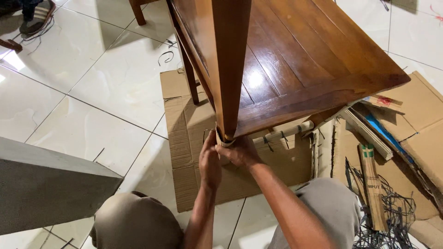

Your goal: Wrapping chair legs with protective paper and securing them with black ties

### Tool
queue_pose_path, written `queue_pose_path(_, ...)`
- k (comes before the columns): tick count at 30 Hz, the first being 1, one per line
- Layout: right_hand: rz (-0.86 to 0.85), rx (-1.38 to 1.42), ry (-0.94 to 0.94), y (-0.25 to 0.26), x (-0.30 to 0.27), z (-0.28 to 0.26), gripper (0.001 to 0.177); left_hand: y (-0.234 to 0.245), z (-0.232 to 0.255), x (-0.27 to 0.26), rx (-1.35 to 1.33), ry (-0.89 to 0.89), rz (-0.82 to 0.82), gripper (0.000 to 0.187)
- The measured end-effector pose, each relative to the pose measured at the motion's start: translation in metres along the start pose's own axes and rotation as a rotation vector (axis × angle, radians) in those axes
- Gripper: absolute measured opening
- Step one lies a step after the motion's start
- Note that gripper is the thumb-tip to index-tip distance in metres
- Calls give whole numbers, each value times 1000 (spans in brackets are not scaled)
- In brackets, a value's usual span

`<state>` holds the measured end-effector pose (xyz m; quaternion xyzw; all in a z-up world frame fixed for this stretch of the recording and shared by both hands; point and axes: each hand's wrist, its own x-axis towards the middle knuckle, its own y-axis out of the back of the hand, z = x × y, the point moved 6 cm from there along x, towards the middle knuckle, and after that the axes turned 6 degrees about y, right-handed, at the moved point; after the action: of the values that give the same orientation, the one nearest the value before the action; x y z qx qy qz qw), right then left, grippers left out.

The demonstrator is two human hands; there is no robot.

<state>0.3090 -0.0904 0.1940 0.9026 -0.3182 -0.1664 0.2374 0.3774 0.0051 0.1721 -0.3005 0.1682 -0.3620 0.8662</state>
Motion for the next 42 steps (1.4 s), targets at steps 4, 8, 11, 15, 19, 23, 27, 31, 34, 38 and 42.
queue_pose_path(4, -13, -30, 49, 3, 1, -6, 75, -8, 14, 13, -101, 57, 155, 45)
queue_pose_path(8, -10, -90, 94, 7, -2, -19, 69, 5, 6, 25, -197, 85, 335, 18)
queue_pose_path(11, -50, -43, -16, 11, -6, -30, 75, 22, -13, 25, -212, 48, 439, 11)
queue_pose_path(15, -22, -32, -51, 9, -7, -27, 74, 15, -9, 1, -207, 50, 526, 14)
queue_pose_path(19, -9, -52, -62, 12, -11, -42, 68, 16, -14, -6, -223, -57, 538, 10)
queue_pose_path(23, 145, 41, -59, 9, -14, -43, 59, 18, -21, -13, -169, -150, 579, 5)
queue_pose_path(27, 144, 8, -9, 4, -8, -24, 61, 12, -18, -23, -112, -186, 596, 6)
queue_pose_path(31, 108, -5, 29, -1, -6, -12, 59, 22, -34, -27, -46, -182, 644, 7)
queue_pose_path(34, 148, 73, 48, -2, -10, -14, 54, 24, -44, -27, -76, -157, 629, 7)
queue_pose_path(38, 212, 81, 184, 11, -20, -34, 45, 23, -45, -24, -90, -148, 591, 6)
queue_pose_path(42, 283, 107, 219, 16, -29, -24, 60, 24, -51, -26, -59, -188, 584, 9)
